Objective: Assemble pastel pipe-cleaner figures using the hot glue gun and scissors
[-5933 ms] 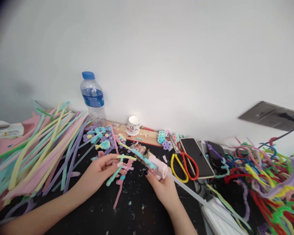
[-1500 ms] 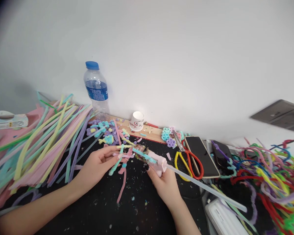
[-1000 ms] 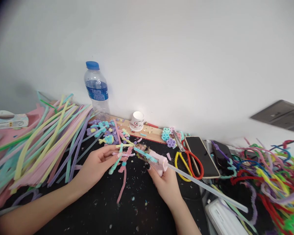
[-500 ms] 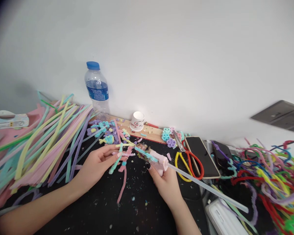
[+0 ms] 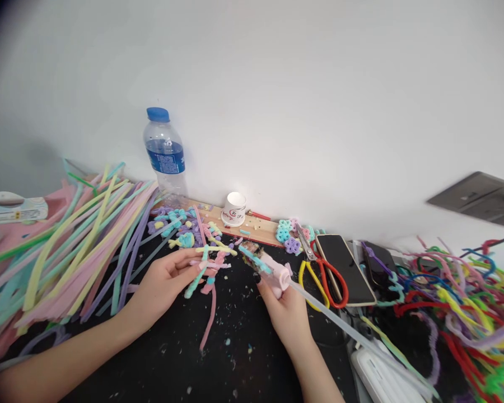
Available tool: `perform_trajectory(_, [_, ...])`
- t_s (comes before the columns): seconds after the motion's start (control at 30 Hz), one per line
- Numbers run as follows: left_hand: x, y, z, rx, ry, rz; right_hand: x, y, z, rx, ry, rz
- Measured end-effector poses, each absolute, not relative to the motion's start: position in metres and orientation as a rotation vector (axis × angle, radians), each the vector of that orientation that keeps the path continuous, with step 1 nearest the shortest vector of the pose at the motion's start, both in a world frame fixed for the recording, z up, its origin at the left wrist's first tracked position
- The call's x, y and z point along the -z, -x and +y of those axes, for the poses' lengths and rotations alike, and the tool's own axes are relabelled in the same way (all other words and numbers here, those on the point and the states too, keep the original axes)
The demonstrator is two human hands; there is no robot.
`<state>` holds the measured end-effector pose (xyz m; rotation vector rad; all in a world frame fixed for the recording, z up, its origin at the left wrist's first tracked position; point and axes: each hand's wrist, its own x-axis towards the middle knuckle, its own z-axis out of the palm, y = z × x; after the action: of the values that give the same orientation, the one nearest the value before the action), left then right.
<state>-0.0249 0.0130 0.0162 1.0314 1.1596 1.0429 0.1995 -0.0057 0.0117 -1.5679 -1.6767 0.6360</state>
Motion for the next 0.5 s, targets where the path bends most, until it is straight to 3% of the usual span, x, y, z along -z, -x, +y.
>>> perform_trajectory(0.5, [-0.013, 0.031, 0.022, -1.227, -0.817, 1.139, -0.003, -0.214, 0.003, 0.031, 1.969, -1.932])
